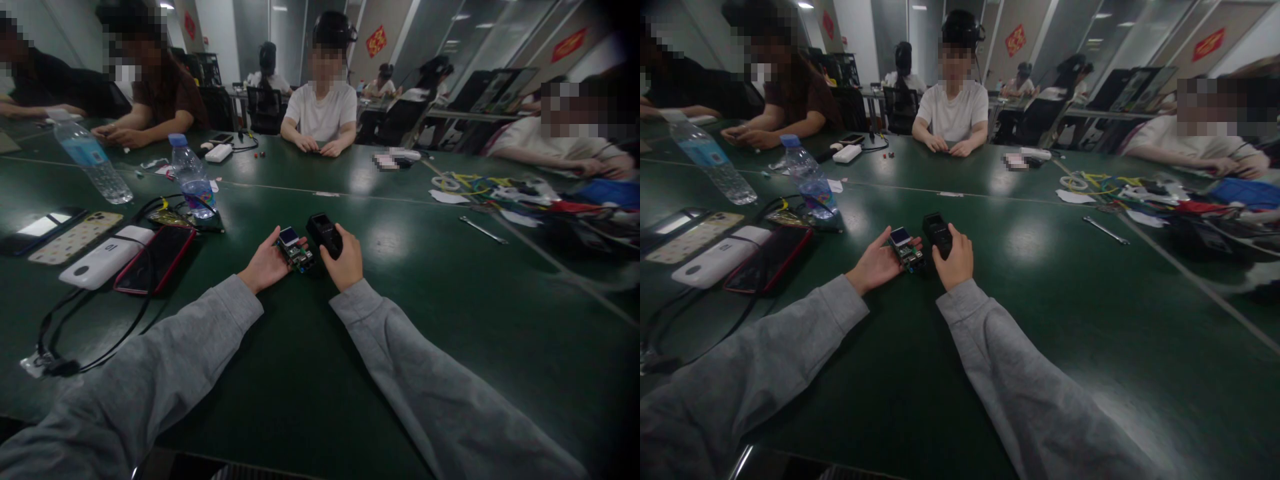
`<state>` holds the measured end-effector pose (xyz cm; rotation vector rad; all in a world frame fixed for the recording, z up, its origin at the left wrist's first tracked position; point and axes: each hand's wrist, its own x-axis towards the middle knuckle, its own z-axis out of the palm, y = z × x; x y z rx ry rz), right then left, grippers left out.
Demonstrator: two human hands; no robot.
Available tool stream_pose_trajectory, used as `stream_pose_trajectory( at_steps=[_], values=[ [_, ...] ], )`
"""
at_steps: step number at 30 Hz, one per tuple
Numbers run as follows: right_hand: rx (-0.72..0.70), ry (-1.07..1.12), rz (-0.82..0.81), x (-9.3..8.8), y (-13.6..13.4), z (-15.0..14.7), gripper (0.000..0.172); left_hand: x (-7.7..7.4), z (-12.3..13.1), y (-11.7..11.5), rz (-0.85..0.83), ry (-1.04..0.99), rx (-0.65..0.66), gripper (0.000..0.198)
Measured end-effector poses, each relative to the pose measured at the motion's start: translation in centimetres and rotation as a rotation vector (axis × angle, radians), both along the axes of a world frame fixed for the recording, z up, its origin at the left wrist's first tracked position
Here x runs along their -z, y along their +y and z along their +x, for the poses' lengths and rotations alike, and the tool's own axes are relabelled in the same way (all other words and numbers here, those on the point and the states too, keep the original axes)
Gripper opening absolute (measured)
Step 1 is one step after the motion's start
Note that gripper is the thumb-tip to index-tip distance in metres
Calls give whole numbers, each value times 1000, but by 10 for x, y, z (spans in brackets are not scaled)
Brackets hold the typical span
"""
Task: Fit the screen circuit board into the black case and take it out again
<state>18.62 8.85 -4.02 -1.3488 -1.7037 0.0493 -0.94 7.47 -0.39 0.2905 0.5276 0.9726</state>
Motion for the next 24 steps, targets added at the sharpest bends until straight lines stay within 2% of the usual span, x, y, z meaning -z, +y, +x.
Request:
stream_pose_trajectory(
  at_steps=[8, 12, 24],
  values=[
    [37, -99, -115, 4, 1, 0, 57, 2, 1, 1, 4, -9, -1, 57],
    [59, -89, -62, 3, -1, -2, 57, 2, 0, 1, 7, -10, 0, 58],
    [-48, -50, -76, 6, 0, -3, 57, 0, 1, -1, 16, -7, 1, 58]
  ],
)
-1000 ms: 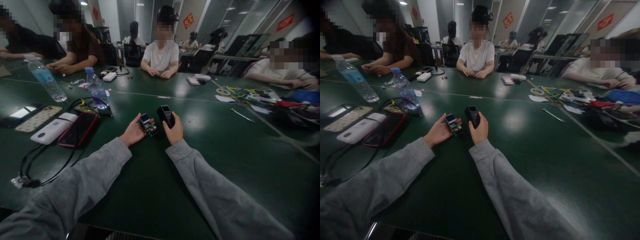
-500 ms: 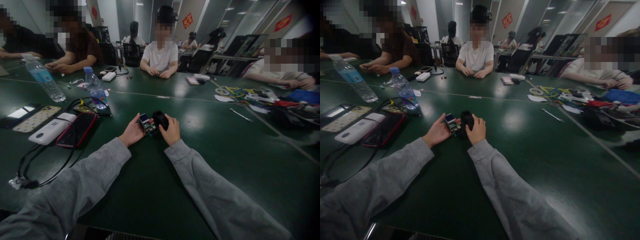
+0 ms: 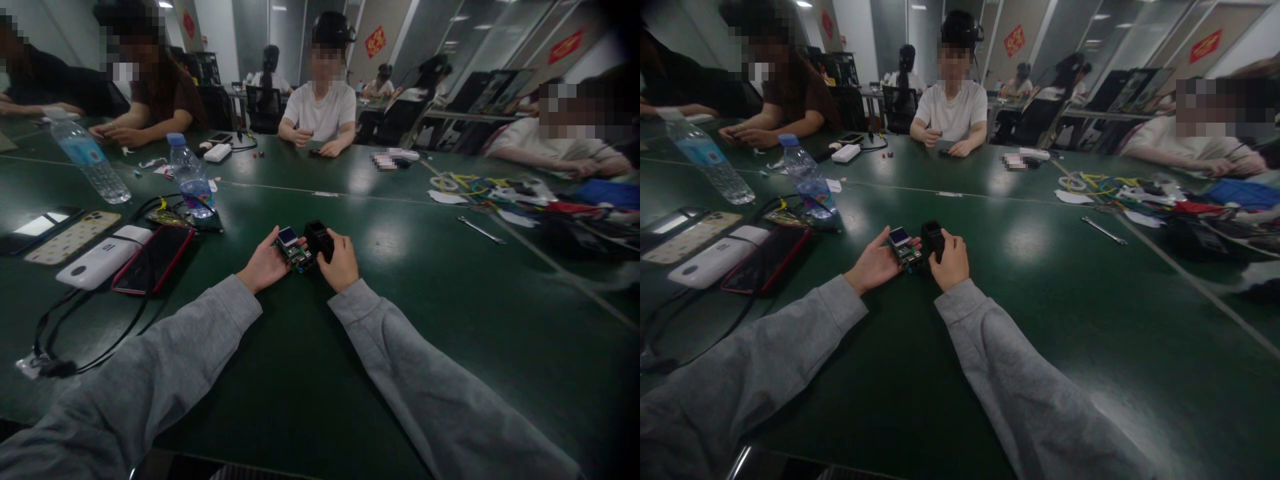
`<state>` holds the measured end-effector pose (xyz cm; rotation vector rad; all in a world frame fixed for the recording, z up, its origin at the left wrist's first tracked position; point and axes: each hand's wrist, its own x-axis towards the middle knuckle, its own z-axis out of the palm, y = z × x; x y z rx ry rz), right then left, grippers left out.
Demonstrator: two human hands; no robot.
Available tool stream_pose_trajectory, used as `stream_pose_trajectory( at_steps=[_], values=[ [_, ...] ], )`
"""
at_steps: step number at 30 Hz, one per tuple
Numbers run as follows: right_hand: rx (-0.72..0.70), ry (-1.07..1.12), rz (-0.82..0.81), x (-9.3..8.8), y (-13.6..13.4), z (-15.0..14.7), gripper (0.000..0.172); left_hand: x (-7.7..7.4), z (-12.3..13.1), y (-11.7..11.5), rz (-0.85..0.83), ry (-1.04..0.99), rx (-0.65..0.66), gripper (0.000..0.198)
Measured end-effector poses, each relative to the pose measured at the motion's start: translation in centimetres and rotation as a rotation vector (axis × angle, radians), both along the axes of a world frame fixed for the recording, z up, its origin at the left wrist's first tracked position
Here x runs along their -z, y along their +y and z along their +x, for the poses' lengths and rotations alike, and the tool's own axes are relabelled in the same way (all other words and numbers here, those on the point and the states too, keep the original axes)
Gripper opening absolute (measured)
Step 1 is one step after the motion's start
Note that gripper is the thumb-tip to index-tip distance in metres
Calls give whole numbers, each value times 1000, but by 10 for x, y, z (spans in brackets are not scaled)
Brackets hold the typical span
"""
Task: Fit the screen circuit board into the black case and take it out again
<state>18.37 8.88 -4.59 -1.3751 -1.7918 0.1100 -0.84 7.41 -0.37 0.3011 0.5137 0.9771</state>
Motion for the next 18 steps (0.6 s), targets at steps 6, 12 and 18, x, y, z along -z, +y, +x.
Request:
stream_pose_trajectory(
  at_steps=[6, 12, 18],
  values=[
    [20, 188, 220, -14, -8, -2, 49, -2, 0, -1, 1, 28, 1, 53],
    [-189, 152, 328, -26, -28, -15, 50, 4, -2, 1, 37, 32, 49, 52],
    [-288, 20, 186, -31, -40, -24, 50, 9, -4, 2, 35, 56, 21, 53]
  ],
)
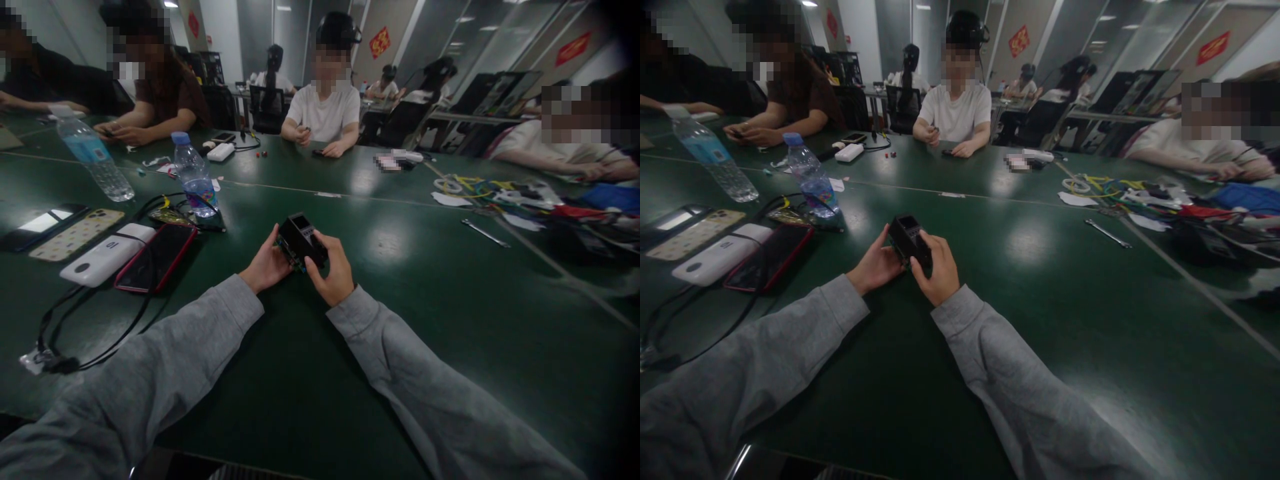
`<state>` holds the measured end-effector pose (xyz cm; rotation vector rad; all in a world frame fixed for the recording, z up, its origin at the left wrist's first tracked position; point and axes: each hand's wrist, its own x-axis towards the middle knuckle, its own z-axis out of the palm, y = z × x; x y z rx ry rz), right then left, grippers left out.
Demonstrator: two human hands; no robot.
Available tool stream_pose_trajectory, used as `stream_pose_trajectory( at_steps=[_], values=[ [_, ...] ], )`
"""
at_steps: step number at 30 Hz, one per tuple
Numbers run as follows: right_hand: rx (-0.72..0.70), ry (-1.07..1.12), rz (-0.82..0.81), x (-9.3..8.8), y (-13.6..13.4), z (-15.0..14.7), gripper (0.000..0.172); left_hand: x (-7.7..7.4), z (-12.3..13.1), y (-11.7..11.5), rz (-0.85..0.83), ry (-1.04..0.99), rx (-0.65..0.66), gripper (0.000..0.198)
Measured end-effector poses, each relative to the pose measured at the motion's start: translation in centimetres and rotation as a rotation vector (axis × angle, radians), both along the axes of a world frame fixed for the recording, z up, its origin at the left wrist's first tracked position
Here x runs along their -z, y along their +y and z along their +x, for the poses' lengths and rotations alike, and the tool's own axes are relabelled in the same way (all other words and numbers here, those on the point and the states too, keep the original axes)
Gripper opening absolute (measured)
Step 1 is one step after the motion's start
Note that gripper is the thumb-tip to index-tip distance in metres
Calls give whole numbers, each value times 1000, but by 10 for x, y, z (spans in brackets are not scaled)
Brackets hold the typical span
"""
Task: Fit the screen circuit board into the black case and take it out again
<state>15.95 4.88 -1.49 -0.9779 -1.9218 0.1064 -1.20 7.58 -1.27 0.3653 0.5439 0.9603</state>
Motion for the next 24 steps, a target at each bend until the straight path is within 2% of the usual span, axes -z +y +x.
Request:
stream_pose_trajectory(
  at_steps=[4, 6, 11, 17, 22, 24],
  values=[
    [3, -38, -39, 2, 1, -1, 51, 5, 0, 2, 38, 13, 4, 76],
    [13, -37, -48, 4, 3, -1, 51, 5, 1, 3, 49, 12, 14, 81],
    [-14, -43, -77, 8, 6, -1, 51, 3, 1, 3, 37, 14, 15, 72],
    [-91, -158, -125, 15, 8, -2, 61, -1, 3, 1, 3, 21, -27, 52],
    [-86, -271, -190, 17, 7, -2, 58, -4, 5, -2, 31, 13, -46, 43],
    [-113, -249, -204, 16, 6, -2, 58, -3, 5, -3, 43, 35, -52, 40]
  ],
)
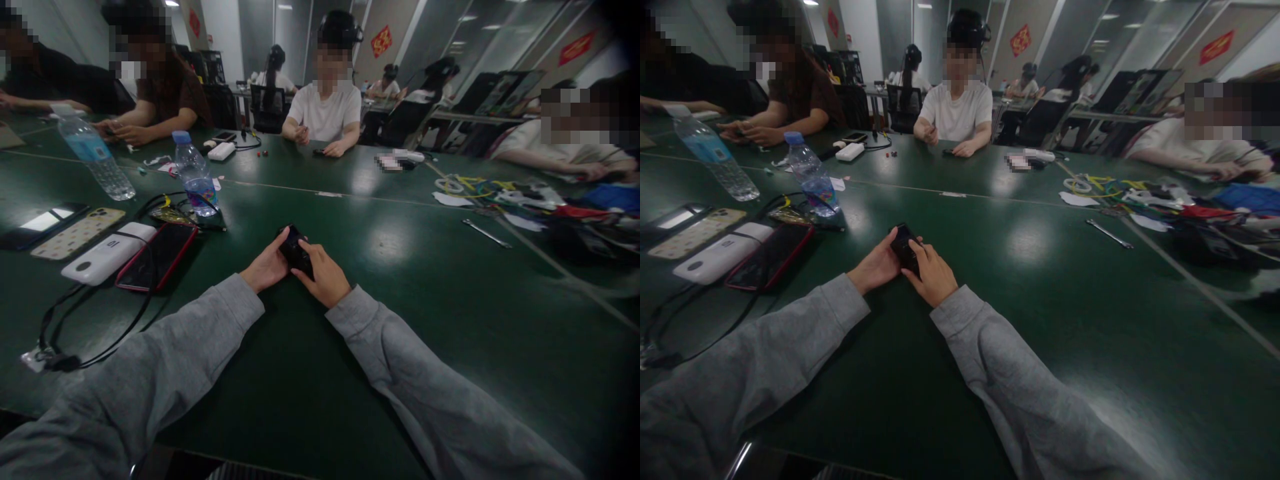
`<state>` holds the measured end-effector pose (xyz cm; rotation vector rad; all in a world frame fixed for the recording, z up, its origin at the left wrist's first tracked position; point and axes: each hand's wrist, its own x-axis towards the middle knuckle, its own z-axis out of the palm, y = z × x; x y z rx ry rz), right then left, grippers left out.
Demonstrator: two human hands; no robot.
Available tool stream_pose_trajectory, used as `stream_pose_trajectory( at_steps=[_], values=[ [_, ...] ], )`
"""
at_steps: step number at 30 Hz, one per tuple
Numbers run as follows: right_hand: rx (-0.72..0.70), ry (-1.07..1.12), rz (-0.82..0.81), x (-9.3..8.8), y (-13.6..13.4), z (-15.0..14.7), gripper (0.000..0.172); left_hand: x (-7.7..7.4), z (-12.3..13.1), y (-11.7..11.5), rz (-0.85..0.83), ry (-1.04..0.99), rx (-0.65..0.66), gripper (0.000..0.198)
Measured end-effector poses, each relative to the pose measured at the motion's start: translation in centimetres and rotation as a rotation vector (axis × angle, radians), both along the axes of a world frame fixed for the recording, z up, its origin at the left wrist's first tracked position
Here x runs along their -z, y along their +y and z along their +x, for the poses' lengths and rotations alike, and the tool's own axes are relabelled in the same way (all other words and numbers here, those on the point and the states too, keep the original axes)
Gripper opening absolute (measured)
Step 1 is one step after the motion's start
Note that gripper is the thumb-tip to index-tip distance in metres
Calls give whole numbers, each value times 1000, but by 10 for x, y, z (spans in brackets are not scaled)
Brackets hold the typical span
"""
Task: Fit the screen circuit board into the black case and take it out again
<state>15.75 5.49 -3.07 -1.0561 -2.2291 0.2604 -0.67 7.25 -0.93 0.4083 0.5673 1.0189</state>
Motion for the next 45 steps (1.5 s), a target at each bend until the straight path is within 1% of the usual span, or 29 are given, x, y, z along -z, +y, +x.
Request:
stream_pose_trajectory(
  at_steps=[2, 4, 6, 9, 12, 16, 20, 27, 29, 31, 34, 36, 41, 45],
  values=[
    [-25, 86, -28, -1, 1, 1, 59, 0, 0, -1, -6, 47, -16, 37],
    [-26, 221, -102, 0, 4, 2, 58, 0, 0, -1, -26, 86, -34, 36],
    [-16, 386, -226, 2, 10, 3, 56, -1, 0, -2, -23, 88, -43, 38],
    [-37, 587, -418, 7, 19, 5, 57, -2, 0, -3, 18, 76, -18, 41],
    [-90, 663, -547, 6, 23, 6, 59, -3, 0, -4, 30, 95, 10, 40],
    [-124, 713, -679, 0, 22, 8, 60, -2, 1, -4, 45, 109, 45, 38],
    [-107, 767, -717, -5, 23, 9, 60, -1, 1, -4, 76, 100, 62, 37],
    [-123, 818, -746, -5, 24, 9, 58, 1, 2, -4, 124, 93, 104, 32],
    [-103, 860, -776, -5, 24, 10, 58, 2, 4, -5, 160, 120, 73, 29],
    [-61, 910, -803, -5, 24, 11, 58, 4, 7, -5, 209, 161, 15, 30],
    [-3, 964, -810, -4, 25, 13, 57, 7, 11, -5, 251, 228, -83, 42],
    [12, 984, -812, -5, 25, 14, 56, 7, 12, -6, 256, 251, -116, 47],
    [-19, 981, -821, -6, 26, 14, 54, 5, 12, -8, 281, 261, -119, 52],
    [-21, 1001, -844, -8, 26, 14, 53, 6, 12, -7, 272, 259, -122, 54]
  ],
)
